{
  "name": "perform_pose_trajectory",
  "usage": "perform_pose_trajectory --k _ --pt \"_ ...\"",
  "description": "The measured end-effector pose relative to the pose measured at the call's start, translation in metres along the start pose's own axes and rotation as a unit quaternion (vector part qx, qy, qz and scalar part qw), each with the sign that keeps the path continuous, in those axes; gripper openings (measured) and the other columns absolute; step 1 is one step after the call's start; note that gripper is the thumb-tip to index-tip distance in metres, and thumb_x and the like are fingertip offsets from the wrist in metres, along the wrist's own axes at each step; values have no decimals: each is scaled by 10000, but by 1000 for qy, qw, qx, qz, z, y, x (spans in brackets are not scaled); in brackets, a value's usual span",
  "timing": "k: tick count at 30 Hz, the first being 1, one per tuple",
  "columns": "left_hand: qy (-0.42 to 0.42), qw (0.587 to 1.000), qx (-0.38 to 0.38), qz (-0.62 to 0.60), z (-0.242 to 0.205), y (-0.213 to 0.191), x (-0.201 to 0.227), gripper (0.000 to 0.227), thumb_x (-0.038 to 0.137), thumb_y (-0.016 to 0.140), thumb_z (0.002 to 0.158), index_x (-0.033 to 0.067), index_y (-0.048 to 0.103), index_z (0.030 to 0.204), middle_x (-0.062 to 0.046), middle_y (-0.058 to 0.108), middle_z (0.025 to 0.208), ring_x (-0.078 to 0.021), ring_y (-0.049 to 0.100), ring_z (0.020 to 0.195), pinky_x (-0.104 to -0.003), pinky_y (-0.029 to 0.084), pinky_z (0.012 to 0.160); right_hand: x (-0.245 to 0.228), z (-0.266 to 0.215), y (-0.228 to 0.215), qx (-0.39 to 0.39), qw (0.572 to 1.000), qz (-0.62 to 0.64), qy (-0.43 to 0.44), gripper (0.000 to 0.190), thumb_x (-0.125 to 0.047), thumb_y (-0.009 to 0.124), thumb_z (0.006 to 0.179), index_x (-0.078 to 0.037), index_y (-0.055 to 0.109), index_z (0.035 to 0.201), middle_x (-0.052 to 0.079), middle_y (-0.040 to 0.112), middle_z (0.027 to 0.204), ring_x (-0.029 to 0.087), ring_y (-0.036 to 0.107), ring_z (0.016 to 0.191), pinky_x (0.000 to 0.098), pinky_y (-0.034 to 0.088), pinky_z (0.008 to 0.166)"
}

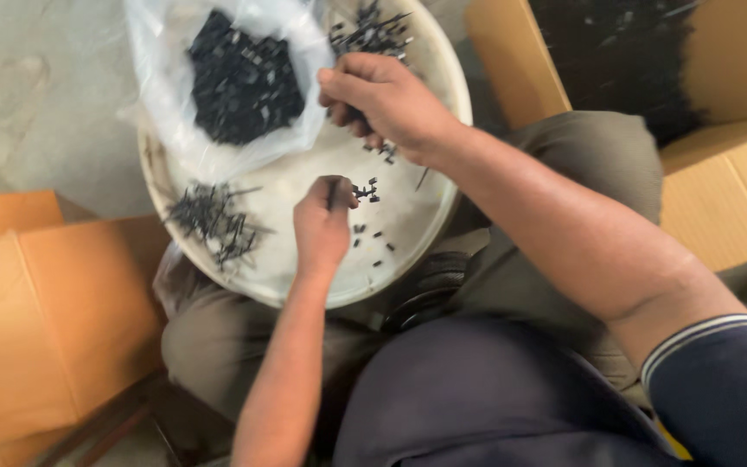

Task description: The person sits on the floor and assembles small black plastic fasteners by hand, inserting nails into plastic heads and placing the finished units into a white basin. The person occasionally uses a yellow utility knife to assist with the assembly.

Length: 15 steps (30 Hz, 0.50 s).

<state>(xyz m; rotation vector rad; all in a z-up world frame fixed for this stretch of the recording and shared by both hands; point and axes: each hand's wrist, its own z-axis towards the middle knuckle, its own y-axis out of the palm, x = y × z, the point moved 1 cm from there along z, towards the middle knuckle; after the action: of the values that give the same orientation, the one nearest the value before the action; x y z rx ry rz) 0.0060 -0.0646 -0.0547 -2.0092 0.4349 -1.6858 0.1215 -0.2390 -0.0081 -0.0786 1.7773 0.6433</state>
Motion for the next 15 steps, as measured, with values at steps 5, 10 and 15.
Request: perform_pose_trajectory --k 5,10,15 --pt "52 995 45 -72 -19 -58 -5 181 189 609 1057 26 665 1004 -3 685 789 -62 530 664 -243 453 629 8 -9 21 -45 983 -177 29 258 -320 688 992 -62 673 984 5 627 762 56 515 600 233 411 495" --pt "109 989 72 -66 -13 -74 -6 170 187 625 1059 28 658 1012 -4 676 757 -61 603 682 -237 491 652 36 -14 44 -118 956 -268 -30 234 -230 796 925 -50 690 1033 -11 695 873 24 606 784 194 514 692" --pt "109 985 27 -131 -3 -72 -15 186 200 642 1047 20 663 1007 -4 654 737 -63 583 661 -243 477 623 60 -6 43 -111 974 -196 33 221 -215 774 935 -50 669 1038 -42 671 872 27 574 770 207 485 661"
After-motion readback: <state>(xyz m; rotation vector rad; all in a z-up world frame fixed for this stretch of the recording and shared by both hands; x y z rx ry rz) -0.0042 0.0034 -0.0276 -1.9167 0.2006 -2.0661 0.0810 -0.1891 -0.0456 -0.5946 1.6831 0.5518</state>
